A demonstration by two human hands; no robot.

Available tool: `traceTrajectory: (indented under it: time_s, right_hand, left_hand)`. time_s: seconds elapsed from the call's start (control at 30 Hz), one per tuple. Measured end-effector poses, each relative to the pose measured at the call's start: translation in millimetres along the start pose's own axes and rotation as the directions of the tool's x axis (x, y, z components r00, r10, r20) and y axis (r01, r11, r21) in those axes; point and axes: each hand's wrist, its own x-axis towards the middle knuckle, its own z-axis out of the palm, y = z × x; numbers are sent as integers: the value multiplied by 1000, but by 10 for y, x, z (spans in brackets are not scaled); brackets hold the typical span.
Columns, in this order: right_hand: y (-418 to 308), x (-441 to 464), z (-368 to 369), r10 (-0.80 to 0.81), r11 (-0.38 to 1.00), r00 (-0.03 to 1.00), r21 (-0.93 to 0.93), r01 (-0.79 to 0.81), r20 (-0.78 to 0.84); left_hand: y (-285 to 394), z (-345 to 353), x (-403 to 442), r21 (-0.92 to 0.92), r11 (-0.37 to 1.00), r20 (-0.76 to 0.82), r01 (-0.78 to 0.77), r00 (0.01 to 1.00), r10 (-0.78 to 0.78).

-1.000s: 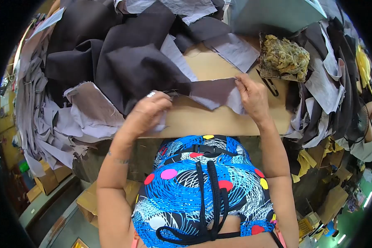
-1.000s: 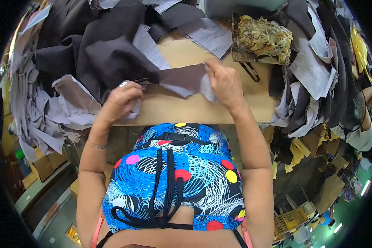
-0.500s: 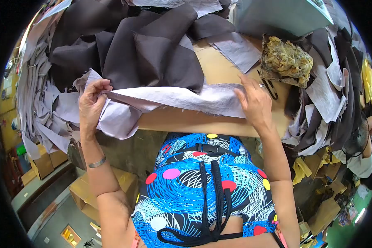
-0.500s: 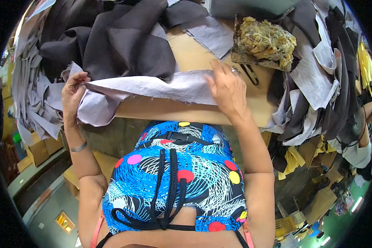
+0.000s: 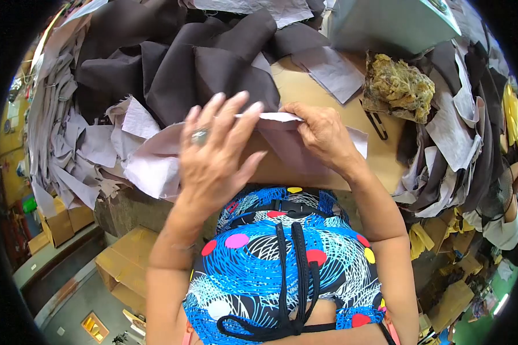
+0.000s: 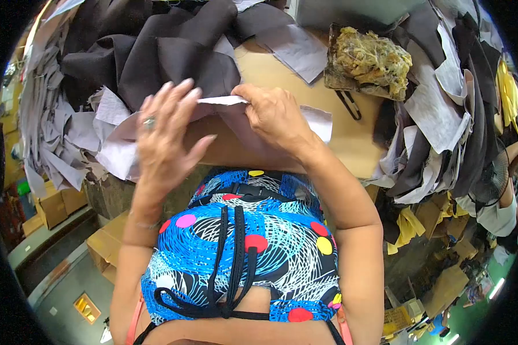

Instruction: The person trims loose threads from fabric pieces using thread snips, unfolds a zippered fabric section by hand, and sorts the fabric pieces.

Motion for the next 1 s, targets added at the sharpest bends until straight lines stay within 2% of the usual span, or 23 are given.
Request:
traceTrajectory:
  time_s: [0.03, 0.1, 0.13, 0.17, 0.2, 0.23, 0.27, 0.3, 0.33, 0.37, 0.4, 0.43, 0.53, 0.6, 0.67, 0.7, 0.77, 0.8, 0.83, 0.93, 0.97, 1.0]
  right_hand:
    - [-58, -5, -51, 26, 999, 999, -42, -25, 37]
    - [-100, -24, -48, -194, 923, 971, -361, 133, -138]
    - [-130, -33, -51, -316, 836, 929, -520, 176, -193]
    - [-182, -104, -38, -557, 634, 817, -713, 300, -152]
    - [-230, -207, 94, -634, 637, 761, -651, 413, -137]
    - [-283, -269, 255, -600, 729, 796, -467, 500, -84]
    - [-302, -303, 426, -572, 794, 820, -262, 548, -22]
    - [-187, -298, 632, -419, 893, 903, -139, 429, 94]
    - [-148, -214, 726, -261, 961, 938, -33, 275, 227]
    - [-83, -111, 721, -145, 909, 969, 414, 51, 199]
    - [55, -46, 766, -63, 841, 976, 537, -61, 210]
    - [192, 18, 812, 19, 743, 975, 650, -160, 219]
    - [913, 550, 1027, -46, 421, 954, 872, -251, 297]
    - [491, 580, 610, 172, 54, 875, 883, -467, 452]
    - [493, 502, 212, 318, 420, 790, 669, -613, 524]
    - [441, 409, 132, 367, 525, 802, 607, -596, 471]
    - [413, 269, -23, 352, 509, 720, 523, -684, 598]
    - [436, 233, -51, 343, 611, 697, 414, -675, 630]
    - [460, 198, -79, 333, 703, 672, 301, -644, 661]
    - [509, 128, 76, 169, 873, 759, 262, -411, 629]
    - [506, 147, 76, 194, 914, 785, 182, -362, 588]
    - [499, 185, 121, 244, 958, 849, 17, -285, 469]
  left_hand:
    - [-30, 213, 76, -55, 998, -80, -13, 997, 8]
    - [-281, 616, 167, -213, 975, -137, 69, 986, -99]
    - [-363, 675, 215, -328, 939, -139, 101, 978, -153]
    - [-381, 697, 228, -344, 937, -159, 67, 979, -128]
    - [-377, 656, 286, -355, 934, -183, 33, 978, -104]
    - [-376, 613, 335, -364, 931, -205, -3, 976, -77]
    - [-363, 565, 352, -330, 940, -208, -85, 978, 15]
    - [-339, 507, 353, -294, 941, -208, -165, 972, 105]
    - [-316, 461, 329, -259, 935, -203, -244, 960, 194]
    - [-300, 455, 272, -251, 911, -233, -328, 934, 272]
    - [-242, 456, 207, -195, 891, -260, -409, 898, 355]
    - [-183, 507, 101, -166, 870, -259, -464, 872, 415]
    - [-54, 701, -176, -149, 834, -174, -531, 844, 507]
    - [-161, 943, -329, -168, 816, -46, -553, 831, 554]
    - [-219, 1006, -402, -149, 843, 95, -517, 841, 533]
    - [-238, 999, -422, -196, 860, 129, -471, 857, 499]
    - [-194, 974, -432, -214, 906, 126, -366, 909, 397]
    - [-168, 953, -429, -224, 922, 128, -315, 929, 348]
    - [-159, 920, -424, -226, 926, 169, -301, 924, 342]
    - [-206, 981, -418, -257, 891, 107, -374, 905, 411]
    - [-224, 958, -401, -257, 895, 151, -366, 899, 411]
    - [-281, 953, -359, -162, 887, 147, -432, 879, 454]
